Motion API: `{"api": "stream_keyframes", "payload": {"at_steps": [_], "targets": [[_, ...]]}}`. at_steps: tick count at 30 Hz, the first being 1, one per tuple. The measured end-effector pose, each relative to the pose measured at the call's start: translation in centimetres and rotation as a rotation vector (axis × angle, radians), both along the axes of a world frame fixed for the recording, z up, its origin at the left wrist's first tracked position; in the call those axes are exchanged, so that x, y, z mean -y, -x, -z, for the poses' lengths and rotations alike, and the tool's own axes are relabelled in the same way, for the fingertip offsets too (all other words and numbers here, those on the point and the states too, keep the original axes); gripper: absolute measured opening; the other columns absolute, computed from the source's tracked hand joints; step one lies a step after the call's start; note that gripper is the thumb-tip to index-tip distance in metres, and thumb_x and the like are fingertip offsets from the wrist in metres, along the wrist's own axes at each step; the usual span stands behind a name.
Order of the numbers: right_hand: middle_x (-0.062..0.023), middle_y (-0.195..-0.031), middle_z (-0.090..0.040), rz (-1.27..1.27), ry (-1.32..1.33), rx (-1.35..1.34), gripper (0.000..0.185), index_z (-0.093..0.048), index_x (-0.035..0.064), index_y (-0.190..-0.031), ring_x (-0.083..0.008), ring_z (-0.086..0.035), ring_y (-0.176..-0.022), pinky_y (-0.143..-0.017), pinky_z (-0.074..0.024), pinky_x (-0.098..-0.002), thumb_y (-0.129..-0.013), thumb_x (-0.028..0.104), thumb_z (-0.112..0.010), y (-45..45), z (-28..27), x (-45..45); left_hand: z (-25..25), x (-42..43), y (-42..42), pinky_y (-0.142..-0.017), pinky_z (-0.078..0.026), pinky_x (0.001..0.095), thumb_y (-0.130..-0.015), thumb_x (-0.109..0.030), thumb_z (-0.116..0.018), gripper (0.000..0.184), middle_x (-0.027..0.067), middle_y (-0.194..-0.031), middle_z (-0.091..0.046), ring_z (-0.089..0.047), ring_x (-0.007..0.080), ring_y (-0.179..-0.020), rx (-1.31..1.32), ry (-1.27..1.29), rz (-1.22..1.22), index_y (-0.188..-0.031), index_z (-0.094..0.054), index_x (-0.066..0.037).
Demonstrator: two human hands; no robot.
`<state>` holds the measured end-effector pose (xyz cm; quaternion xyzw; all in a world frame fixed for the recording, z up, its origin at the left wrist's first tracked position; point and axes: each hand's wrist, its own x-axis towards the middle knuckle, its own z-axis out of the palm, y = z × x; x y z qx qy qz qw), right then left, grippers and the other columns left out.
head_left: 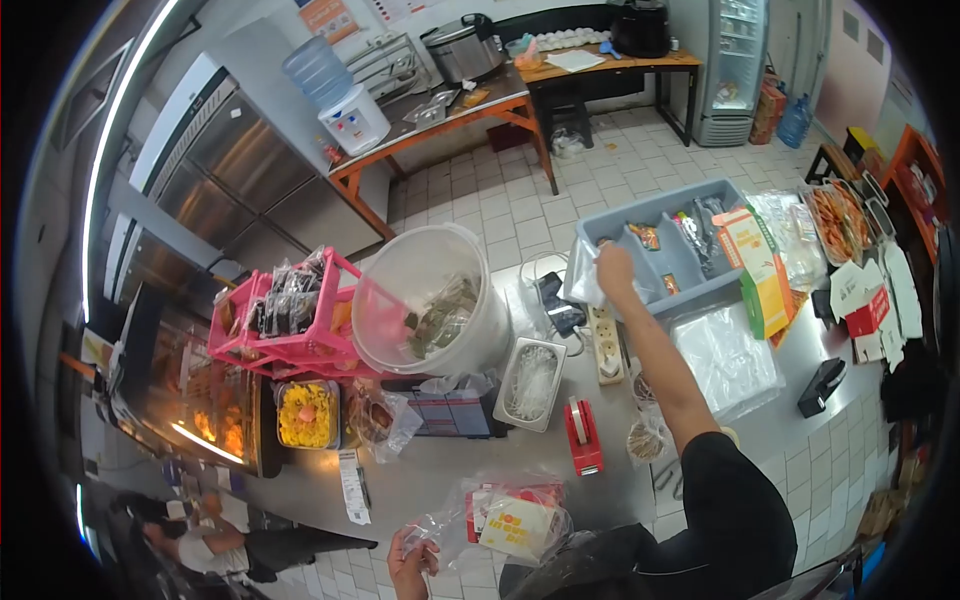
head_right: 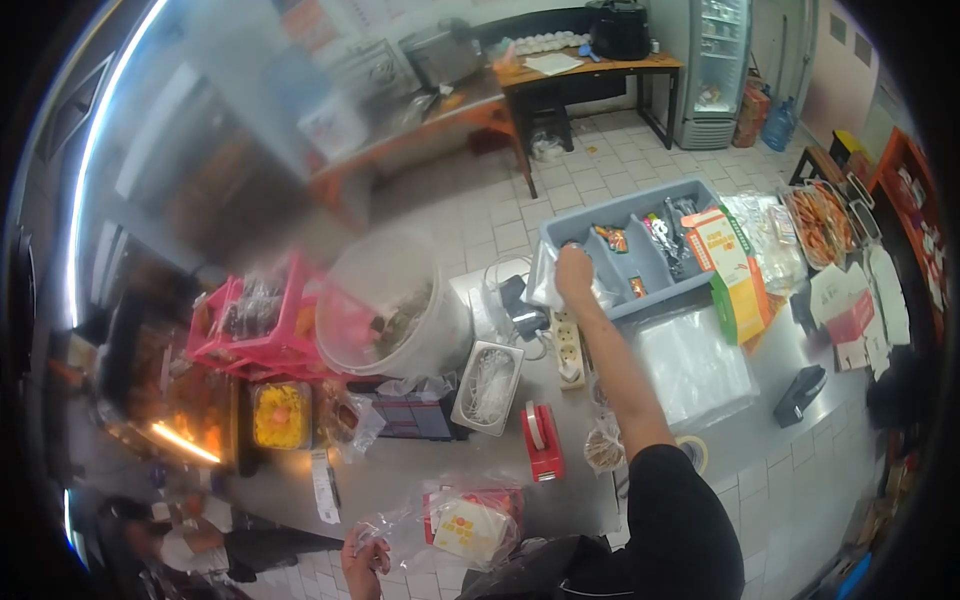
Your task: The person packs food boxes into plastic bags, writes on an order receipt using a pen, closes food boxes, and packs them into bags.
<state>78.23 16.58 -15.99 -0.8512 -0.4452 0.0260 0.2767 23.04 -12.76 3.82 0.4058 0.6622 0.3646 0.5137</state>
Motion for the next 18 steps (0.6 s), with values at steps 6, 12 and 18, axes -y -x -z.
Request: {"api": "stream_keyframes", "payload": {"at_steps": [6,12,18], "targets": [[-0.0179,-0.084,-0.071,-0.191,-0.018,-0.195,0.029,-0.074,-0.001,-0.084,-0.0309,-0.069,-0.074,-0.069,-0.0534,-0.0406,-0.073,0.025,-0.08,-5.2,-1.2,2.1,2.6,-0.5,2.0,-0.053,-0.042,0.0234,-0.096,-0.022,-0.056,0.043,0.01,-0.089,-0.065,-0.053,0.0106,-0.06,0.037,0.048,-0.066,-0.133,-0.054,0.0],[-0.0124,-0.069,-0.071,-0.247,-0.075,-0.246,0.023,-0.077,0.0033,-0.079,-0.022,-0.068,-0.065,-0.066,-0.0528,-0.0346,-0.07,0.024,-0.082,-4.9,0.2,3.2,2.2,-2.7,-0.2,-0.044,-0.034,0.0214,-0.094,-0.013,-0.053,0.03,0.0063,-0.078,-0.062,-0.048,0.0077,-0.053,0.054,-0.013,0.089,-0.123,-0.056,-0.005],[-0.0102,-0.067,-0.07,-0.175,-0.163,-0.365,0.026,-0.076,0.005,-0.074,-0.0194,-0.066,-0.061,-0.06,-0.0505,-0.0335,-0.066,0.028,-0.085,-9.4,-4.3,4.8,2.0,-2.2,1.2,-0.045,-0.035,0.0222,-0.094,-0.011,-0.051,0.03,0.0062,-0.08,-0.062,-0.048,0.0078,-0.053,0.076,-0.037,0.103,-0.124,-0.056,-0.005]]}}
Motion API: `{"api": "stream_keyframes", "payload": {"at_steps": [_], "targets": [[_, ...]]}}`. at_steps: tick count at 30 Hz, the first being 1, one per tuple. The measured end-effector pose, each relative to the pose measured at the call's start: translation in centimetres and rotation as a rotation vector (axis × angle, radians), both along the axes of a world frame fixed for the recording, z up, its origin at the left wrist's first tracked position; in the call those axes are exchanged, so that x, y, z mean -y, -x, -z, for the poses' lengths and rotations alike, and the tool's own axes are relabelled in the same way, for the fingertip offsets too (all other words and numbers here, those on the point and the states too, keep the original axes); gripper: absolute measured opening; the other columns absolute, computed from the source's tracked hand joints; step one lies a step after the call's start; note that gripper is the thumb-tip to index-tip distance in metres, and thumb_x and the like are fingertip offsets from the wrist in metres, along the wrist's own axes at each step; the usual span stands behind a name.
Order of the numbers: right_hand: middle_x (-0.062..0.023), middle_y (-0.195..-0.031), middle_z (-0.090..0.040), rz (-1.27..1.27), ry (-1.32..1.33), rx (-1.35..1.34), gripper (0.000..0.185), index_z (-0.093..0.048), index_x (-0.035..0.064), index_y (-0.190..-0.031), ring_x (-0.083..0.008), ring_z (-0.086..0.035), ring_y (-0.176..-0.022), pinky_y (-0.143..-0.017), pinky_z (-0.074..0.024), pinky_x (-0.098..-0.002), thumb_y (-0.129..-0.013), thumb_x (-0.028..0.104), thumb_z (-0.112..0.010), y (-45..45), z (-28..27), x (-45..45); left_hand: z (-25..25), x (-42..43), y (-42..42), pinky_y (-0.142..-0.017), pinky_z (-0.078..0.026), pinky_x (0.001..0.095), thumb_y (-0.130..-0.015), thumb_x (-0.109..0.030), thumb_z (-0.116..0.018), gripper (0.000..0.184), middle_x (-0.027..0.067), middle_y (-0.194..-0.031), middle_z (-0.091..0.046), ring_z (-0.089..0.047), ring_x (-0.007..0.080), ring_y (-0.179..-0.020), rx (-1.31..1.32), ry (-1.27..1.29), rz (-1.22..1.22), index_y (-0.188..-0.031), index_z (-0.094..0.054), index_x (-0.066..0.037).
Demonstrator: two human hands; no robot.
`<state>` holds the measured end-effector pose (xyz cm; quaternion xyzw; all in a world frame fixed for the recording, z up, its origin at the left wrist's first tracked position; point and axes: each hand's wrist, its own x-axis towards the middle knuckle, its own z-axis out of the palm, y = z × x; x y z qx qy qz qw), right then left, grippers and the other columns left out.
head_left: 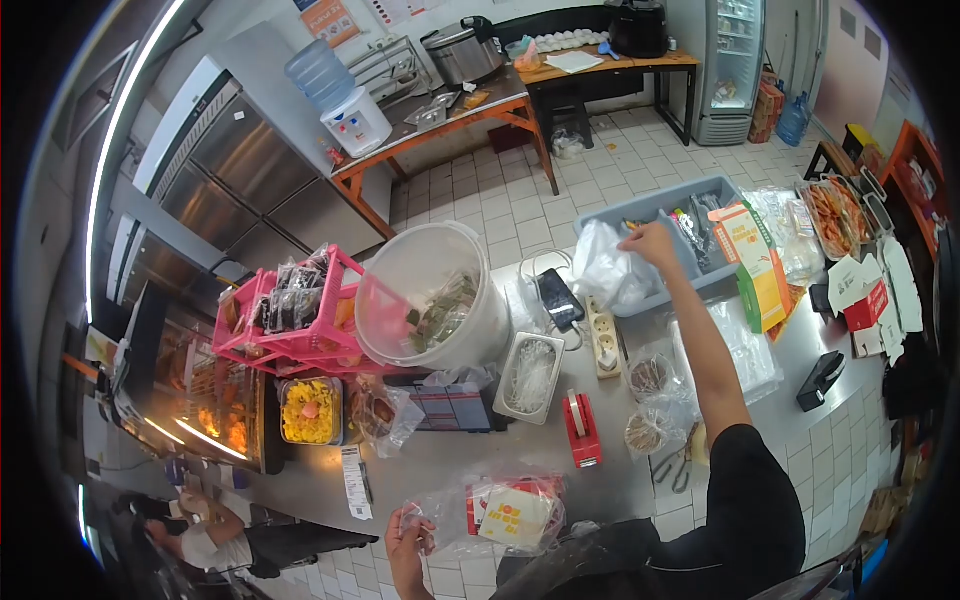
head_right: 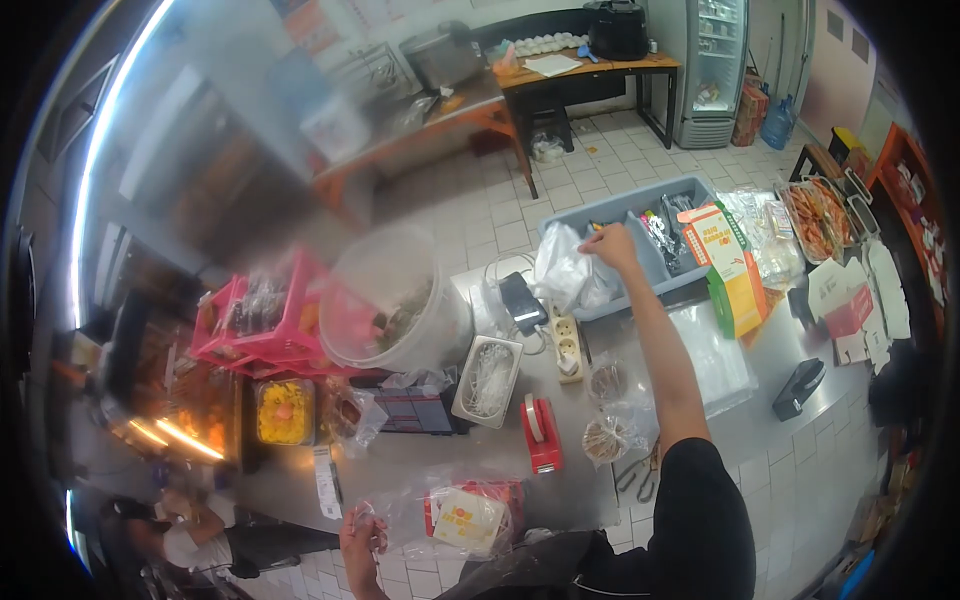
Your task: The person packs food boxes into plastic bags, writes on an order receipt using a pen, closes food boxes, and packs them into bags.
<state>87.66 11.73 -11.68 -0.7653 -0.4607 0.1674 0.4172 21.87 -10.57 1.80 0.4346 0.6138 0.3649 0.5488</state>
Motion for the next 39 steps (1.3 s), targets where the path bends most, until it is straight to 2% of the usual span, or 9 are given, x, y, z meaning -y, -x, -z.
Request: {"api": "stream_keyframes", "payload": {"at_steps": [5,12,16,19,24,28,32,35,39], "targets": [[-0.0044,-0.06,-0.065,0.098,0.366,0.424,0.029,-0.076,0.0063,-0.071,-0.0129,-0.058,-0.057,-0.054,-0.0458,-0.0319,-0.064,0.032,-0.088,-4.1,-1.2,1.7,-0.1,0.7,0.4,-0.047,-0.035,0.0223,-0.094,-0.008,-0.051,0.028,0.0065,-0.081,-0.063,-0.048,0.0078,-0.054,0.054,0.01,-0.055,-0.121,-0.056,-0.005],[0.0038,-0.067,-0.06,-0.085,0.142,-0.567,0.023,-0.073,0.0105,-0.078,-0.0081,-0.05,-0.057,-0.048,-0.035,-0.0247,-0.072,0.029,-0.086,-5.6,-5.0,3.0,-1.0,1.1,-0.2,-0.049,-0.037,0.0225,-0.094,-0.007,-0.05,0.027,0.0064,-0.082,-0.063,-0.048,0.0083,-0.056,0.056,0.043,-0.01,-0.12,-0.056,-0.005],[-0.0057,-0.085,-0.069,-0.095,0.158,0.036,0.018,-0.061,0.0086,-0.084,-0.0109,-0.059,-0.061,-0.049,-0.0411,-0.0213,-0.084,0.019,-0.075,-6.0,-4.7,2.1,-0.5,1.5,0.6,-0.049,-0.037,0.0226,-0.093,-0.007,-0.051,0.025,0.0068,-0.081,-0.063,-0.047,0.0083,-0.055,0.068,0.007,-0.015,-0.118,-0.057,-0.003],[-0.0084,-0.093,-0.069,-0.184,0.038,-0.583,0.012,-0.06,0.0073,-0.093,-0.0136,-0.064,-0.068,-0.053,-0.0475,-0.0229,-0.087,0.013,-0.069,-1.0,-11.8,4.6,-0.6,1.3,1.4,-0.047,-0.037,0.0233,-0.093,-0.011,-0.052,0.02,0.0071,-0.076,-0.061,-0.047,0.0089,-0.053,0.129,-0.006,0.001,-0.111,-0.057,-0.002],[-0.0079,-0.097,-0.066,-0.59,-0.229,-0.472,0.03,-0.053,0.0036,-0.12,-0.0181,-0.069,-0.098,-0.072,-0.0576,-0.0301,-0.094,0.016,-0.06,10.1,-19.5,8.7,-0.5,-0.6,3.2,-0.046,-0.038,0.0256,-0.094,-0.028,-0.052,0.025,0.0047,-0.066,-0.053,-0.048,0.0127,-0.052,0.216,0.083,0.001,-0.088,-0.056,-0.005],[-0.0083,-0.107,-0.063,-0.773,-0.471,-1.077,0.034,-0.052,0.0048,-0.129,-0.0207,-0.062,-0.107,-0.094,-0.0495,-0.0375,-0.097,0.017,-0.05,24.1,-12.6,16.6,0.8,-3.7,3.2,-0.042,-0.032,0.0225,-0.098,-0.026,-0.052,0.021,0.0019,-0.071,-0.055,-0.046,0.0085,-0.051,0.36,0.103,0.021,-0.098,-0.059,-0.006],[-0.0096,-0.088,-0.066,-1.436,0.23,-0.501,0.016,-0.069,0.0032,-0.098,-0.0281,-0.066,-0.089,-0.079,-0.0505,-0.0357,-0.084,0.004,-0.061,44.0,-13.3,15.3,-0.2,-5.4,3.3,-0.04,-0.032,0.0207,-0.099,-0.019,-0.048,0.029,0.0016,-0.07,-0.056,-0.041,0.0063,-0.045,0.439,0.094,0.096,-0.121,-0.058,-0.002],[-0.0177,-0.096,-0.067,-1.202,0.149,0.592,0.017,-0.072,-0.0004,-0.091,-0.0341,-0.063,-0.104,-0.09,-0.0486,-0.0482,-0.078,0.006,-0.064,53.9,0.7,17.6,-0.7,-5.0,3.3,-0.04,-0.034,0.0206,-0.099,-0.016,-0.047,0.032,0.0018,-0.069,-0.056,-0.041,0.0061,-0.044,0.397,0.081,0.177,-0.125,-0.057,-0.002],[-0.0188,-0.112,-0.064,-1.366,0.543,0.3,0.029,-0.068,0.0002,-0.109,-0.0327,-0.059,-0.113,-0.095,-0.047,-0.0458,-0.081,0.007,-0.062,51.2,-8.9,17.5,-0.8,-5.8,4.5,-0.04,-0.035,0.0205,-0.099,-0.016,-0.048,0.028,0.0025,-0.071,-0.058,-0.043,0.0059,-0.044,0.341,0.03,0.271,-0.121,-0.059,-0.002]]}}
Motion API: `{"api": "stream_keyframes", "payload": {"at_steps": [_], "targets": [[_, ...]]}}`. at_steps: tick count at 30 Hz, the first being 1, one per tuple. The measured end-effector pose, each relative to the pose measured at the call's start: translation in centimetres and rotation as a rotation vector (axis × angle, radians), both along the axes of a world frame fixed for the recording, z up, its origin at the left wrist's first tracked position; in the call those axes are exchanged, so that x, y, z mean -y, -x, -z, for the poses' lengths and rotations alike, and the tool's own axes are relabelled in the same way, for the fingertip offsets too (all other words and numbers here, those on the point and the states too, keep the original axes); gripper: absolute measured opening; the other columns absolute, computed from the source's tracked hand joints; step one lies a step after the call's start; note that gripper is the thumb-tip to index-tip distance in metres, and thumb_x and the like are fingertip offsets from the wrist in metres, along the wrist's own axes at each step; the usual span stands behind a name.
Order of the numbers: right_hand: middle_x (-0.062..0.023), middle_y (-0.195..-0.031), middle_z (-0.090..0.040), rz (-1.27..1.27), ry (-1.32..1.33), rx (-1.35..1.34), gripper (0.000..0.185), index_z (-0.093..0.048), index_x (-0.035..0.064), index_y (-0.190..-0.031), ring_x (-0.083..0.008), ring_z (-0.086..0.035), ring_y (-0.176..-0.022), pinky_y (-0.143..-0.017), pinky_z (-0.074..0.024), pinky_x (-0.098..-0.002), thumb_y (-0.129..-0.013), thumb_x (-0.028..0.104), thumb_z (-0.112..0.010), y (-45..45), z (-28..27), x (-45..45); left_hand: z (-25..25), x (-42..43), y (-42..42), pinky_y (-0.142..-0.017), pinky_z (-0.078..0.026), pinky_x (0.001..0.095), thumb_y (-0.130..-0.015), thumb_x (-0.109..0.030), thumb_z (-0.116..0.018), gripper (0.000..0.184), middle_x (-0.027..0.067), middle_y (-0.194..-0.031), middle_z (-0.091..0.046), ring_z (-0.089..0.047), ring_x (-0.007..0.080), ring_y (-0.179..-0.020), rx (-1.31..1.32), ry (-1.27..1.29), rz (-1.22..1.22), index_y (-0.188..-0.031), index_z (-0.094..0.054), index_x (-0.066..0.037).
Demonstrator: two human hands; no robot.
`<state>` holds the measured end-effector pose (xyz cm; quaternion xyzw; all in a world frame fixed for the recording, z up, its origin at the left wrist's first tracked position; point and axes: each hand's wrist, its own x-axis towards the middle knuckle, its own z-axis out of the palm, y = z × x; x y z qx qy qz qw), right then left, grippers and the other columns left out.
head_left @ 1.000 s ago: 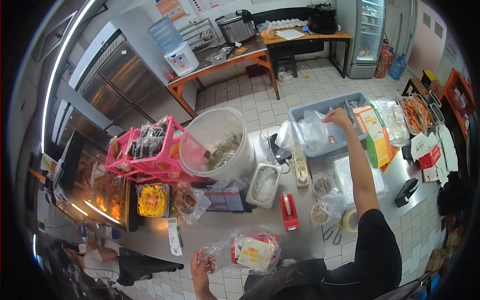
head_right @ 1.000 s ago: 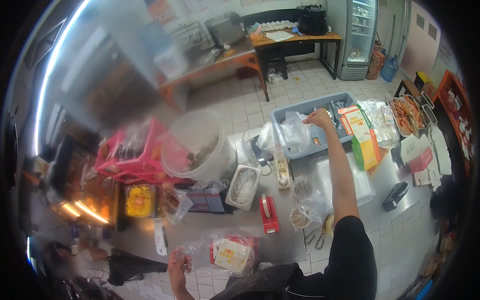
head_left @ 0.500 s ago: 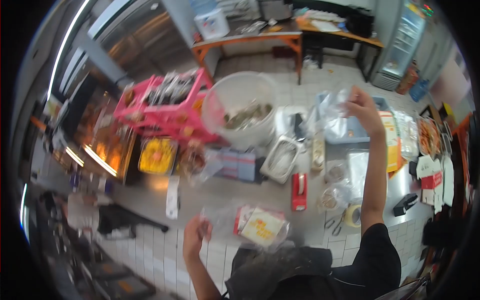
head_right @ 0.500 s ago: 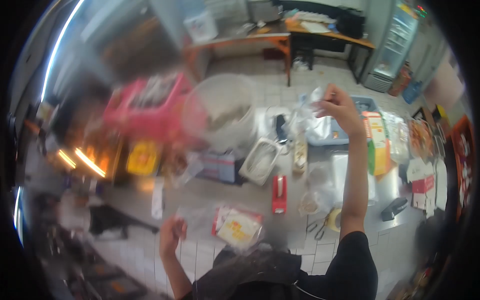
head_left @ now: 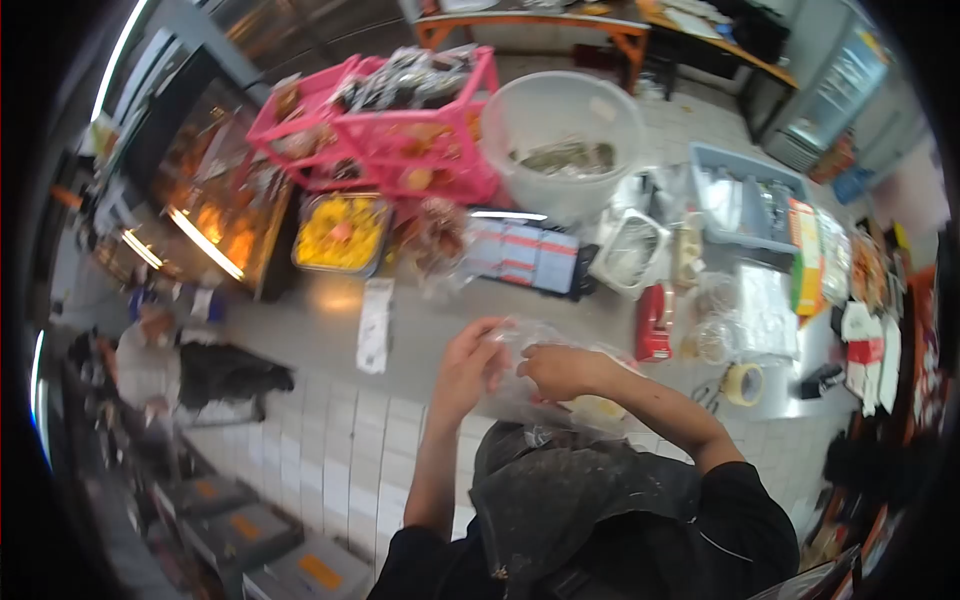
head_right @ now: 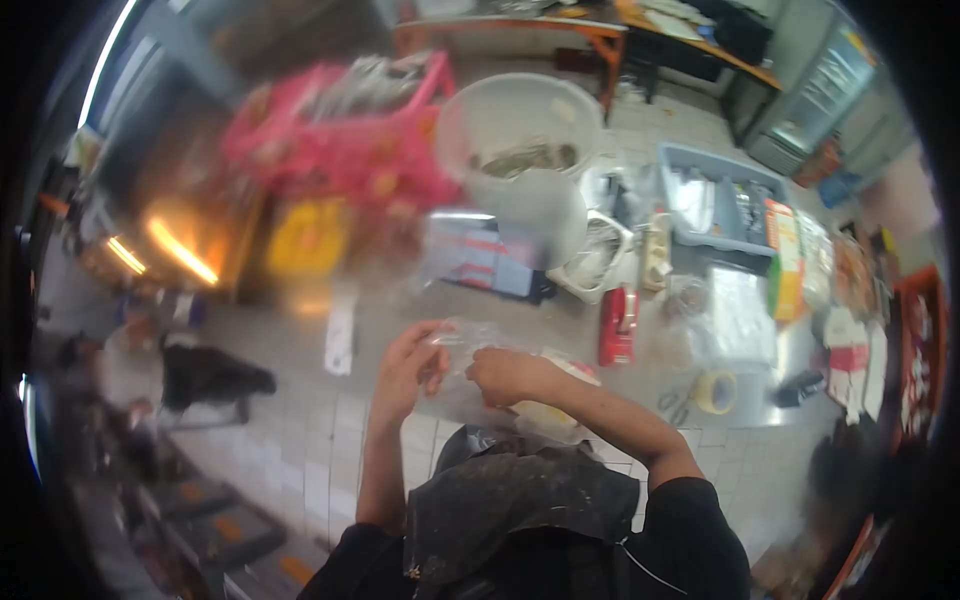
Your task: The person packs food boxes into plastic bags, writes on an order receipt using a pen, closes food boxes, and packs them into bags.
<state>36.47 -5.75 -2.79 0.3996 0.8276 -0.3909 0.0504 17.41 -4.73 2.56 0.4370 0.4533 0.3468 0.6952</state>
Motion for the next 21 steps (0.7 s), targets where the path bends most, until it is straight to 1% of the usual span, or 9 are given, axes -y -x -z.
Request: {"api": "stream_keyframes", "payload": {"at_steps": [3,5,7,9,12,15,16,19,21], "targets": [[-0.0155,-0.114,-0.064,-0.01,-0.026,-0.382,0.032,-0.064,0.0052,-0.116,-0.0321,-0.064,-0.104,-0.092,-0.0494,-0.0429,-0.085,0.011,-0.062,-7.8,-6.2,-2.4,0.7,0.3,0.2,-0.041,-0.034,0.021,-0.099,-0.014,-0.049,0.028,0.0035,-0.073,-0.059,-0.044,0.0062,-0.045,0.021,0.016,0.011,-0.121,-0.058,-0.001],[-0.0142,-0.105,-0.068,0.198,0.398,-0.565,0.036,-0.062,0.0083,-0.12,-0.0274,-0.066,-0.099,-0.089,-0.0511,-0.0381,-0.084,0.011,-0.062,-14.7,-7.2,-6.1,0.5,0.7,0.1,-0.041,-0.034,0.0213,-0.099,-0.012,-0.049,0.027,0.0041,-0.073,-0.059,-0.044,0.0063,-0.046,0.031,0.034,-0.013,-0.121,-0.058,0.0],[-0.014,-0.098,-0.069,0.716,0.156,-0.404,0.035,-0.063,0.0077,-0.12,-0.0249,-0.068,-0.097,-0.085,-0.0524,-0.0338,-0.086,0.012,-0.062,-21.8,-6.1,-10.0,0.5,1.5,-0.2,-0.04,-0.034,0.0215,-0.099,-0.012,-0.049,0.026,0.0043,-0.074,-0.059,-0.044,0.0063,-0.046,0.037,0.062,-0.054,-0.12,-0.058,0.0],[-0.0149,-0.102,-0.068,0.924,-0.491,-0.06,0.04,-0.064,0.0051,-0.118,-0.028,-0.066,-0.099,-0.085,-0.0525,-0.036,-0.083,0.021,-0.07,-30.2,1.1,-15.2,0.7,2.5,-0.4,-0.04,-0.034,0.022,-0.098,-0.012,-0.049,0.025,0.0045,-0.074,-0.059,-0.044,0.0065,-0.045,0.039,0.076,-0.122,-0.119,-0.058,0.0],[-0.0184,-0.105,-0.067,0.857,-0.69,0.181,0.053,-0.065,0.0018,-0.113,-0.0314,-0.065,-0.101,-0.087,-0.0522,-0.0404,-0.073,0.033,-0.08,-35.1,8.3,-20.4,0.9,3.8,-1.4,-0.039,-0.034,0.0226,-0.098,-0.012,-0.05,0.023,0.0047,-0.073,-0.059,-0.044,0.0068,-0.045,0.015,0.077,-0.228,-0.116,-0.059,0.0],[-0.0222,-0.108,-0.066,1.092,-0.511,0.237,0.063,-0.066,0.0002,-0.108,-0.0348,-0.064,-0.104,-0.089,-0.0507,-0.0447,-0.064,0.042,-0.084,-32.0,9.9,-23.6,1.5,5.3,-2.5,-0.038,-0.035,0.0232,-0.098,-0.012,-0.05,0.022,0.0048,-0.073,-0.058,-0.044,0.0071,-0.045,-0.01,0.114,-0.331,-0.114,-0.059,0.0],[-0.024,-0.107,-0.066,1.063,-0.609,0.275,0.056,-0.066,-0.0019,-0.104,-0.0382,-0.064,-0.103,-0.091,-0.0497,-0.0459,-0.07,0.041,-0.079,-31.4,10.9,-24.0,1.6,5.7,-3.0,-0.038,-0.035,0.0234,-0.098,-0.012,-0.05,0.022,0.0049,-0.073,-0.058,-0.044,0.0072,-0.045,-0.009,0.13,-0.365,-0.114,-0.059,0.0],[-0.0228,-0.099,-0.068,1.105,-0.501,0.276,0.043,-0.066,-0.0023,-0.098,-0.0405,-0.065,-0.097,-0.088,-0.0511,-0.046,-0.078,0.035,-0.072,-31.7,12.5,-25.7,1.3,6.3,-4.3,-0.039,-0.035,0.0235,-0.098,-0.012,-0.05,0.021,0.0049,-0.073,-0.058,-0.045,0.0074,-0.046,-0.02,0.137,-0.405,-0.113,-0.059,0.0],[-0.0223,-0.093,-0.068,1.157,-0.555,0.193,0.035,-0.066,-0.0025,-0.095,-0.0406,-0.066,-0.092,-0.082,-0.0527,-0.0466,-0.08,0.029,-0.068,-33.3,12.8,-26.6,1.1,6.3,-4.5,-0.039,-0.035,0.0234,-0.098,-0.013,-0.05,0.022,0.0047,-0.072,-0.058,-0.045,0.0074,-0.046,-0.037,0.102,-0.399,-0.113,-0.059,0.0]]}}
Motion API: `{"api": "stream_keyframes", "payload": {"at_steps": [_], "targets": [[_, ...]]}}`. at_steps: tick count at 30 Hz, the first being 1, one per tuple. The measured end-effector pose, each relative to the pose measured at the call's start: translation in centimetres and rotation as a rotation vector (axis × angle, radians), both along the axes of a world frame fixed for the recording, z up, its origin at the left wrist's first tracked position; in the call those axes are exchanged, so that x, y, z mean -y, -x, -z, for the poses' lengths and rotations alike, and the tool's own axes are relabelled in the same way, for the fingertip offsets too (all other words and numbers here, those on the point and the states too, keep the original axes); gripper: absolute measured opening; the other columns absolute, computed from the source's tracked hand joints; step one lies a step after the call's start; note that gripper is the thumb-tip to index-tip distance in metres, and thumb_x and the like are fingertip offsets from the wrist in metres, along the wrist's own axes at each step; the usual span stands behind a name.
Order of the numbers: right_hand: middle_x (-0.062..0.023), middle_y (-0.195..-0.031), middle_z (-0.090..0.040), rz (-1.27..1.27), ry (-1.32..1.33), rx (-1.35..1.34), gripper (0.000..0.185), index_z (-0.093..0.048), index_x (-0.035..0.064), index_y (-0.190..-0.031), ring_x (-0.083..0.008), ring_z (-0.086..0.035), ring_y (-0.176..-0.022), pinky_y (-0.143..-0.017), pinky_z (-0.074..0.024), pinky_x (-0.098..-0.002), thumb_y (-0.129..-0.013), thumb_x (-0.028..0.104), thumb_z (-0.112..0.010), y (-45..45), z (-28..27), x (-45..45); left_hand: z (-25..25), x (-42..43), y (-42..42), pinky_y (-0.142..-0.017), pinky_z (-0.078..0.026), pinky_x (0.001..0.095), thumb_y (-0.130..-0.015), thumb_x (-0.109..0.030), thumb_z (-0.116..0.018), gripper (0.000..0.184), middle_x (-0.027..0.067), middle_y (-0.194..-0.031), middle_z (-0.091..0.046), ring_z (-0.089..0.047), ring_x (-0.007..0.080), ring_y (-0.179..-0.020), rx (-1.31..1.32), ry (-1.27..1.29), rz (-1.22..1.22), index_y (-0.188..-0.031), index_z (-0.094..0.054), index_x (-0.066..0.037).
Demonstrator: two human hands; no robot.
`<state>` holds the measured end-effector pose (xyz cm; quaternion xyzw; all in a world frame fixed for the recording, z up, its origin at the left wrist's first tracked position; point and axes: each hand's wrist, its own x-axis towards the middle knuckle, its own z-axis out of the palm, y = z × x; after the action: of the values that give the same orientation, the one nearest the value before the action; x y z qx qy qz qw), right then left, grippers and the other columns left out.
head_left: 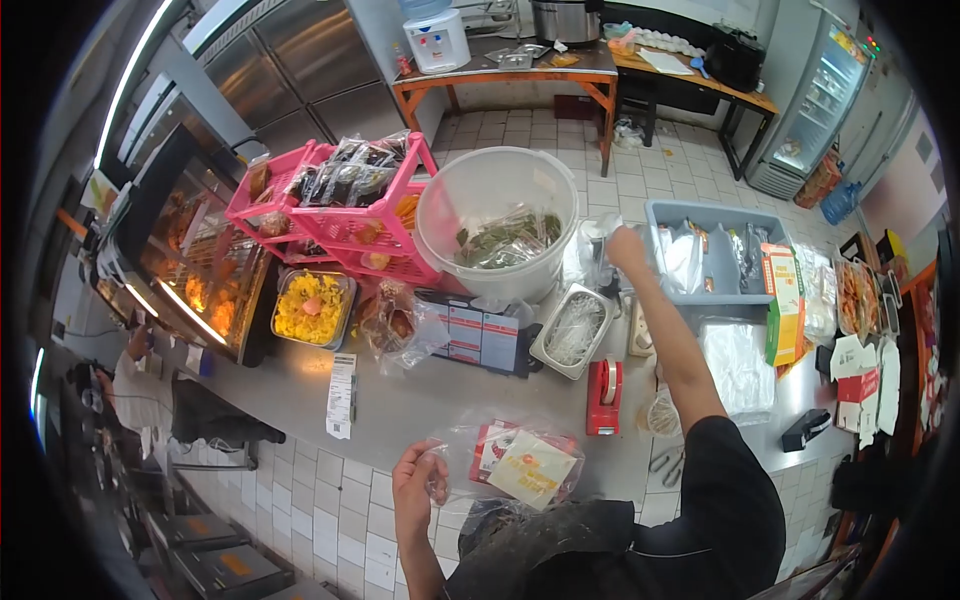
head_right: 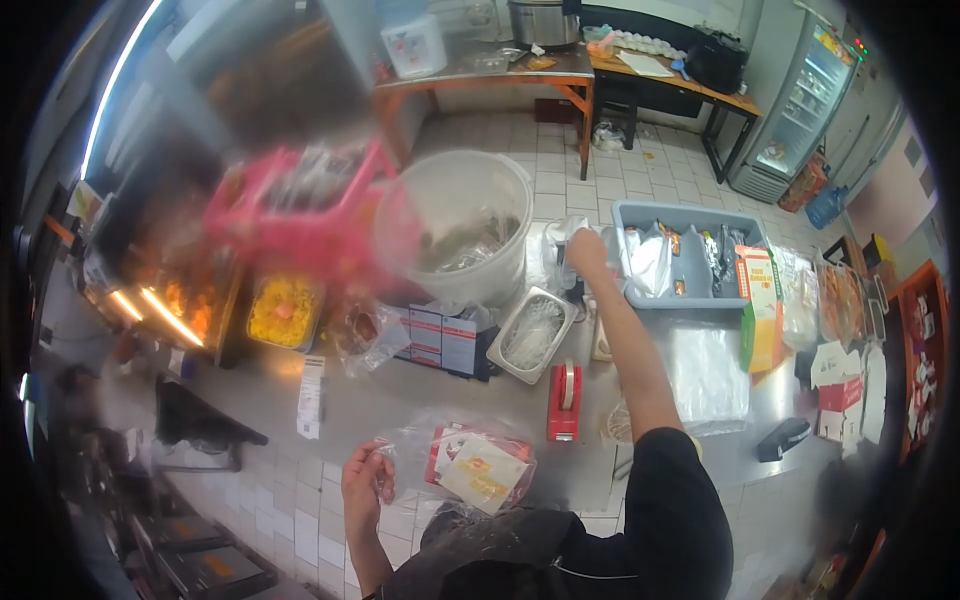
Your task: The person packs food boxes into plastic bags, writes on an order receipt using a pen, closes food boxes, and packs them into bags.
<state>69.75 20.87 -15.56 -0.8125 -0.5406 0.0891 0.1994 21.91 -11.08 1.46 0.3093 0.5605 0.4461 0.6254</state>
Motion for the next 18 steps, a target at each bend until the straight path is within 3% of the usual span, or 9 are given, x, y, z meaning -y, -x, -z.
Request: {"api": "stream_keyframes", "payload": {"at_steps": [2,3,4,6,9,12,13,15,18], "targets": [[-0.0207,-0.088,-0.069,-0.009,-0.185,0.035,0.03,-0.065,-0.0018,-0.092,-0.038,-0.067,-0.088,-0.075,-0.054,-0.0475,-0.082,0.027,-0.066,-1.6,-0.6,0.8,0.1,0.0,0.0,-0.039,-0.035,0.0231,-0.098,-0.015,-0.05,0.022,0.0042,-0.072,-0.058,-0.045,0.0073,-0.046,-0.035,-0.008,0.015,-0.113,-0.059,-0.001],[-0.0194,-0.085,-0.07,-0.033,-0.322,0.087,0.029,-0.065,-0.001,-0.09,-0.0354,-0.068,-0.087,-0.071,-0.0546,-0.0482,-0.084,0.027,-0.065,-0.3,-5.5,3.6,0.3,-0.4,0.1,-0.039,-0.035,0.0229,-0.099,-0.016,-0.051,0.022,0.0037,-0.072,-0.057,-0.045,0.0071,-0.046,-0.061,0.005,0.024,-0.113,-0.06,-0.002],[-0.0179,-0.089,-0.07,0.068,-0.13,-0.488,0.016,-0.065,0.0013,-0.084,-0.0269,-0.069,-0.082,-0.068,-0.0552,-0.0398,-0.087,0.017,-0.064,1.2,-11.1,6.6,0.3,-0.7,0.5,-0.039,-0.034,0.0227,-0.099,-0.018,-0.051,0.023,0.0033,-0.072,-0.057,-0.046,0.007,-0.046,-0.092,0.025,0.029,-0.113,-0.06,-0.002],[-0.0115,-0.084,-0.069,-0.399,-0.385,-1.113,0.014,-0.068,0.0044,-0.086,-0.021,-0.067,-0.079,-0.06,-0.0546,-0.0367,-0.088,0.018,-0.066,4.3,-17.1,14.0,-0.2,-1.7,0.5,-0.038,-0.033,0.0221,-0.1,-0.023,-0.052,0.023,0.0014,-0.07,-0.056,-0.044,0.0062,-0.045,-0.058,0.039,0.049,-0.11,-0.06,-0.005],[-0.0148,-0.092,-0.068,-0.807,-0.021,-1.247,0.017,-0.068,0.0057,-0.1,-0.0267,-0.066,-0.083,-0.069,-0.0525,-0.0382,-0.088,0.017,-0.067,13.9,-12.5,21.5,0.6,-3.3,1.6,-0.036,-0.028,0.0216,-0.1,-0.026,-0.053,0.022,-0.0008,-0.066,-0.053,-0.04,0.0046,-0.042,-0.039,0.07,0.067,-0.104,-0.06,-0.006],[-0.0182,-0.099,-0.068,-1.186,0.264,-1.264,0.028,-0.068,0.0071,-0.115,-0.0323,-0.064,-0.088,-0.078,-0.0505,-0.0398,-0.088,0.016,-0.068,24.1,-12.2,25.5,0.0,-5.0,2.9,-0.034,-0.025,0.0216,-0.1,-0.025,-0.053,0.02,-0.0017,-0.064,-0.052,-0.037,0.0035,-0.04,0.064,0.079,0.161,-0.103,-0.06,-0.007],[-0.0166,-0.111,-0.067,-1.201,0.298,-0.602,0.034,-0.064,-0.0004,-0.115,-0.0343,-0.064,-0.1,-0.086,-0.0493,-0.0427,-0.089,0.021,-0.066,28.6,-14.8,25.2,0.0,-5.3,3.2,-0.034,-0.025,0.0216,-0.1,-0.025,-0.053,0.019,-0.0019,-0.064,-0.052,-0.037,0.0032,-0.04,0.109,0.087,0.211,-0.103,-0.06,-0.007],[-0.0169,-0.124,-0.062,-1.154,0.455,0.146,0.042,-0.067,0.0106,-0.116,-0.0306,-0.056,-0.116,-0.101,-0.0381,-0.0499,-0.082,0.036,-0.073,34.9,-5.4,26.5,0.0,-6.0,2.9,-0.034,-0.024,0.0215,-0.1,-0.023,-0.053,0.017,-0.0022,-0.063,-0.051,-0.036,0.0033,-0.04,0.125,0.06,0.253,-0.102,-0.06,-0.007],[-0.019,-0.123,-0.056,-1.212,0.698,0.351,0.041,-0.059,0.004,-0.121,-0.0333,-0.054,-0.117,-0.102,-0.0424,-0.0496,-0.086,0.023,-0.066,36.5,-9.8,26.3,-0.5,-6.6,3.8,-0.036,-0.023,0.0209,-0.1,-0.023,-0.052,0.018,-0.002,-0.063,-0.051,-0.035,0.0032,-0.041,0.154,0.003,0.323,-0.099,-0.059,-0.006]]}}
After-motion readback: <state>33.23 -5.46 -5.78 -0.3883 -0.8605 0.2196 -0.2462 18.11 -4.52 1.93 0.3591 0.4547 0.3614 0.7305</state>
